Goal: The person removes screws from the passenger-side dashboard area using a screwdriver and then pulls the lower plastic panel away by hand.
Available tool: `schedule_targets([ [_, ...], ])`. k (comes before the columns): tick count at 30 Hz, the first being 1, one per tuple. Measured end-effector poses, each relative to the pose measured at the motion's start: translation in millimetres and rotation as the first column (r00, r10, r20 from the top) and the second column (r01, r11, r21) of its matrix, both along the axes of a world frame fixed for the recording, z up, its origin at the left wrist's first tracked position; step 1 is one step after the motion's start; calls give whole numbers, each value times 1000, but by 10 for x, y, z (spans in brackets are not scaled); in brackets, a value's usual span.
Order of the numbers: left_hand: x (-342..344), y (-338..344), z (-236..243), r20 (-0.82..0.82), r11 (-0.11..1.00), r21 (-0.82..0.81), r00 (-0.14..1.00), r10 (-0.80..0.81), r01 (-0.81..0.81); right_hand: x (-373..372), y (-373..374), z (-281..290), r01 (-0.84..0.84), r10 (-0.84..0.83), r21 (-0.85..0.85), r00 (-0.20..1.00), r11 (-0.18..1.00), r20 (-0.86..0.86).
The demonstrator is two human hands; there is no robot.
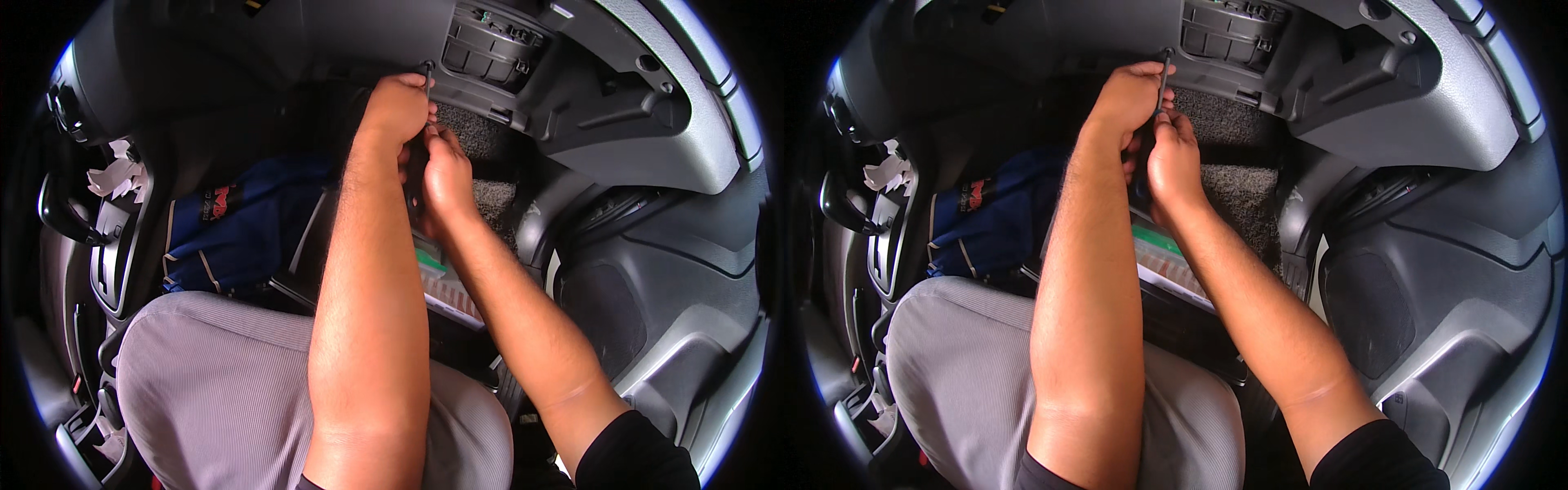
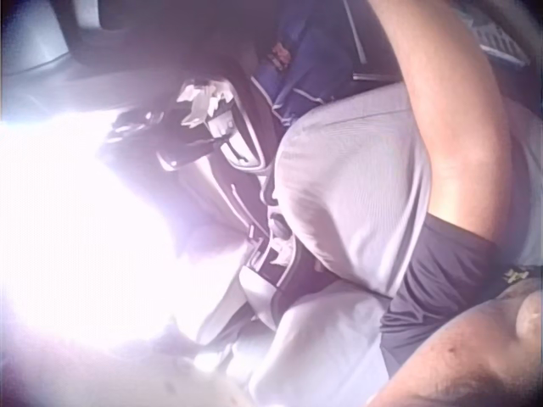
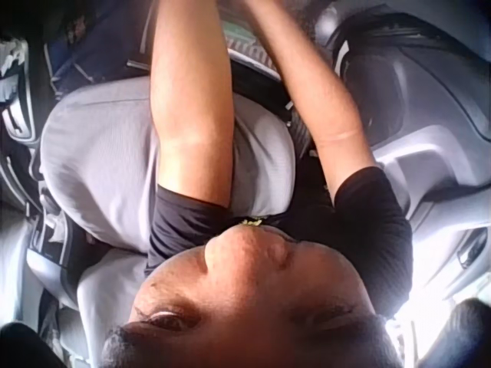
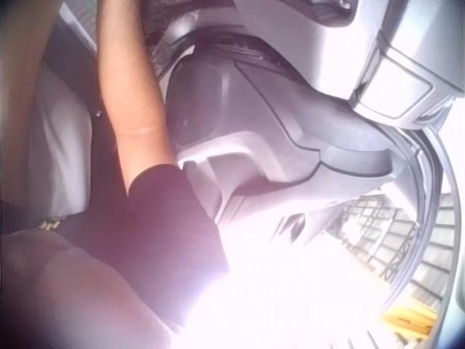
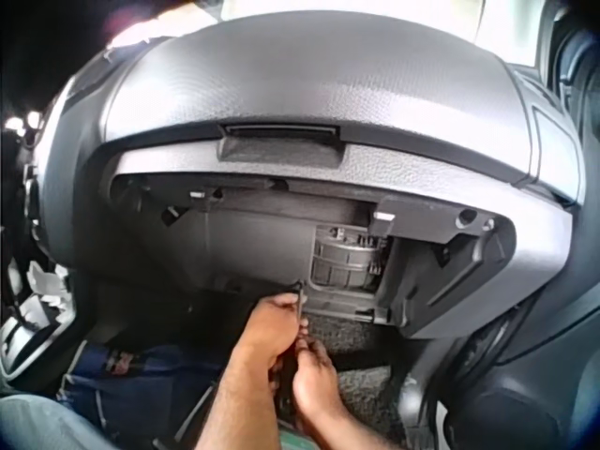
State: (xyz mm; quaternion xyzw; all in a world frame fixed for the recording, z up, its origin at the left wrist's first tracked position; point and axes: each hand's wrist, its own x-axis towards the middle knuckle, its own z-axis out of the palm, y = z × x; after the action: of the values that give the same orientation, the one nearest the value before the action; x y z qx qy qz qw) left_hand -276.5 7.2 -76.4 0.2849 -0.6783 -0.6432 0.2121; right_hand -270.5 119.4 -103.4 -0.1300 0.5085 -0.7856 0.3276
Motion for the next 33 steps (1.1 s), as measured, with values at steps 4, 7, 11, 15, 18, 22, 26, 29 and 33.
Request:
schedule_targets([
  [4,-10,-17,-31,-18,1000,5,1000,16,-16,-17,-11,-20,8,-8,4,1000,1000,-10],
  [7,-12,-19,-40,-21,1000,-2,999,25,-25,-9,-30,-37,8,-8,11,1000,1000,1],
  [11,31,-5,17,2,998,-45,999,32,-32,9,-31,-8,-11,13,-31,997,999,79],
  [15,163,-64,122,210,991,-117,974,86,-62,-49,-26,89,-91,166,-231,929,969,330],
  [18,343,-166,313,224,987,-158,973,52,-16,-134,-49,153,-159,299,-354,873,922,386],
  [22,721,-141,836,510,853,-496,849,135,162,-211,-57,111,-123,416,-495,730,860,542],
  [26,1073,357,1163,633,764,-598,728,263,243,-269,0,52,-134,458,-519,685,844,567],
  [29,1206,888,864,523,749,-663,713,467,-4,-230,5,120,-117,395,-466,728,877,560],
  [33,1133,1062,287,228,860,-456,904,362,-229,-153,-49,223,-137,190,-156,892,978,409],
])
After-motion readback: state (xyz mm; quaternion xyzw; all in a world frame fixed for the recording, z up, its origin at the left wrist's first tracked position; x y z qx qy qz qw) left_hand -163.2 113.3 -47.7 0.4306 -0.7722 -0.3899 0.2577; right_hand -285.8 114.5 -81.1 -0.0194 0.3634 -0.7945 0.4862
